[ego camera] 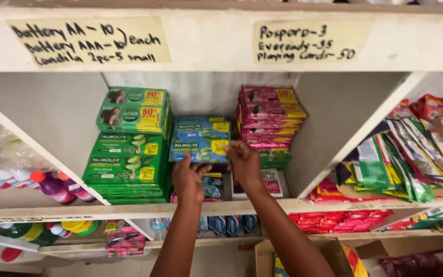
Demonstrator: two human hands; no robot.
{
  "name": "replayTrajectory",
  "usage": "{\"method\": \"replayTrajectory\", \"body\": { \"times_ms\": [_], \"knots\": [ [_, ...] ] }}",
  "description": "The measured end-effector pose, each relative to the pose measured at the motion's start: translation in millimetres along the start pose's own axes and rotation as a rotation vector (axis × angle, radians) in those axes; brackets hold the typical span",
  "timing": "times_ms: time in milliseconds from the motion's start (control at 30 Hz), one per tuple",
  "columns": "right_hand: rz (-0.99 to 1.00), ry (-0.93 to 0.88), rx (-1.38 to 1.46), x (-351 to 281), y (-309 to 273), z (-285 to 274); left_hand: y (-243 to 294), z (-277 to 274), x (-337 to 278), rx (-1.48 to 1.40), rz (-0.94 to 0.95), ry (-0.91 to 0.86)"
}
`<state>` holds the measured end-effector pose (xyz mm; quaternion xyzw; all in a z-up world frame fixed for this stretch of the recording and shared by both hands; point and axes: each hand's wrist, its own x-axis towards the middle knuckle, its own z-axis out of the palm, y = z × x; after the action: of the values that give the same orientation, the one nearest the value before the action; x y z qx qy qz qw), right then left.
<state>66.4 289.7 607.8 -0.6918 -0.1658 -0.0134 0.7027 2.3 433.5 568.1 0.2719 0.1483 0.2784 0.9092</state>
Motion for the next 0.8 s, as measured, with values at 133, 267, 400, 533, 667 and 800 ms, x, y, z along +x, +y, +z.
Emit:
{"method": "replayTrajectory", "body": {
  "times_ms": [133,267,400,533,667,800],
  "knots": [
    [-0.013,0.098,-0.009,35,16,14,-1,5,0,0.011,0.153,-0.095],
    [0.003,0.117,-0.126,47,30,19,0,5,-14,0.178,0.24,-0.023],
    [-0.224,0.167,-0.49,39,26,17,3,-3,-21,0.953,0.747,-0.024],
    [-0.484,0.195,-0.626,32,20,21,18,15,-29,1.228,0.836,-0.054],
    [-0.371,0.155,-0.825,15,-14,26,15,14,-18,1.29,0.829,-0.048],
    [-0.386,0.162,-0.834,-9,-38,26,11,8,-11,1.274,0.775,-0.034]
  ]
}}
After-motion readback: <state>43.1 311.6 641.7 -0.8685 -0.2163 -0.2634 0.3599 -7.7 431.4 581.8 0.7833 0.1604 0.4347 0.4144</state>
